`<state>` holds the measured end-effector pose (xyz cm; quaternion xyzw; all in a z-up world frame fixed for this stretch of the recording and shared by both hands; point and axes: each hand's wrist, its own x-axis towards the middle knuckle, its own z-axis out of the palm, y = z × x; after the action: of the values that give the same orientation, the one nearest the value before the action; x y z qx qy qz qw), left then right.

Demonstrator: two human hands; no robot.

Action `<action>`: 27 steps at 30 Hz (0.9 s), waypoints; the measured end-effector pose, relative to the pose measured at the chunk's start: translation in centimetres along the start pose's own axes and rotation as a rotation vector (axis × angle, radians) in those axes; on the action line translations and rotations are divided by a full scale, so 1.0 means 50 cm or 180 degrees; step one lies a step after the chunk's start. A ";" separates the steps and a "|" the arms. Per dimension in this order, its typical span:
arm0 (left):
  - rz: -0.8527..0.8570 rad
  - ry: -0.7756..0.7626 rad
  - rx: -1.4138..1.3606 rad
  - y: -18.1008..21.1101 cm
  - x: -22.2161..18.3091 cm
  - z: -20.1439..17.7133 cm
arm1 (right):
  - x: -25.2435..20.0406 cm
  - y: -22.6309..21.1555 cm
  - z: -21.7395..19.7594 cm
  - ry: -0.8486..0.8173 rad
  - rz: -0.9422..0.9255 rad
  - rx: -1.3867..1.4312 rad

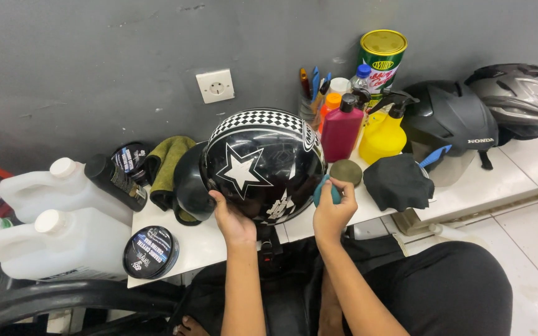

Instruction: The person applies polish to a black motorcycle helmet with a checkered pattern using a blue sponge, rubbing it in circular motions across the surface. The person rotates the helmet to cover different areas and finishes by wiping the helmet with a green cloth.

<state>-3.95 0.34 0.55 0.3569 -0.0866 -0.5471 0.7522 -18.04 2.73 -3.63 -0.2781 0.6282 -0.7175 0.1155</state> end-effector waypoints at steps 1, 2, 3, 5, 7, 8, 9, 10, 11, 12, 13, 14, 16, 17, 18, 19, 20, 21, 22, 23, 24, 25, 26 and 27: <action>0.0009 0.0003 0.0003 -0.003 0.001 -0.004 | -0.003 0.000 -0.002 -0.0006 0.0005 0.0006; -0.0007 -0.0022 0.0015 -0.005 0.003 -0.007 | -0.004 0.000 -0.002 0.0028 0.0048 -0.0068; -0.0024 -0.0047 0.0026 -0.008 0.006 -0.010 | -0.006 0.000 -0.003 0.0062 0.0090 -0.0142; -0.0013 -0.0052 0.0026 0.001 -0.001 -0.003 | -0.005 -0.050 -0.007 -0.0076 -0.0297 -0.0095; -0.0017 -0.0065 0.0021 0.002 -0.003 0.002 | -0.001 -0.078 -0.010 -0.0203 -0.0693 -0.0056; -0.0001 -0.0056 -0.0005 0.001 -0.001 0.001 | 0.001 -0.081 -0.010 -0.0266 -0.0708 -0.0042; 0.0014 -0.0047 -0.0030 0.000 0.001 0.001 | 0.003 -0.085 -0.011 -0.0330 -0.0722 -0.0029; 0.0003 -0.0046 -0.0028 -0.003 0.003 -0.003 | 0.004 -0.063 -0.011 -0.0324 -0.0721 -0.0039; 0.0003 -0.0056 -0.0010 -0.006 0.005 -0.006 | 0.005 -0.042 -0.012 -0.0223 -0.0388 -0.0028; 0.0009 -0.0074 0.0006 -0.008 0.008 -0.007 | 0.008 -0.021 -0.011 -0.0121 -0.0059 -0.0008; 0.0004 -0.0080 0.0005 -0.006 0.001 -0.002 | 0.010 -0.013 -0.013 -0.0113 -0.0063 -0.0009; -0.0005 -0.0061 0.0032 -0.003 -0.004 0.002 | 0.009 -0.004 -0.014 -0.0093 0.0087 -0.0100; -0.0007 -0.0030 0.0066 0.002 -0.010 0.005 | 0.003 -0.024 -0.014 -0.0084 0.0246 -0.0191; -0.0009 -0.0022 0.0040 0.003 -0.010 0.005 | -0.003 -0.052 -0.014 -0.0144 -0.0165 -0.0098; -0.0010 -0.0022 0.0005 0.003 -0.009 0.008 | -0.004 -0.081 -0.013 -0.0198 -0.0586 0.0002; 0.0000 -0.0019 0.0003 0.006 -0.012 0.011 | -0.007 -0.086 -0.011 -0.0206 -0.0586 0.0009; -0.0006 -0.0005 0.0025 0.009 -0.016 0.013 | -0.010 -0.090 -0.010 -0.0272 -0.0652 -0.0016; -0.0012 0.0009 0.0048 0.012 -0.019 0.015 | -0.014 -0.094 -0.009 -0.0338 -0.0718 -0.0040; -0.0009 0.0018 0.0047 0.009 -0.016 0.013 | -0.009 -0.066 -0.008 -0.0347 -0.0715 -0.0041; 0.0001 0.0018 0.0022 0.006 -0.013 0.011 | -0.004 -0.039 -0.008 -0.0210 -0.0485 -0.0012; 0.0013 0.0014 -0.0007 0.003 -0.009 0.010 | 0.002 -0.012 -0.006 -0.0074 -0.0258 0.0019; 0.0019 0.0020 -0.0012 0.005 -0.013 0.014 | 0.003 0.000 -0.007 -0.0083 -0.0260 0.0021; 0.0030 0.0015 -0.0025 0.008 -0.018 0.017 | 0.004 0.012 -0.009 -0.0020 0.0045 -0.0009; 0.0040 0.0009 -0.0038 0.010 -0.023 0.020 | 0.004 0.025 -0.010 0.0044 0.0350 -0.0040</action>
<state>-4.54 0.99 1.88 0.3526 -0.0845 -0.5423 0.7579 -18.74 2.82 -4.79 -0.2390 0.6478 -0.7080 0.1487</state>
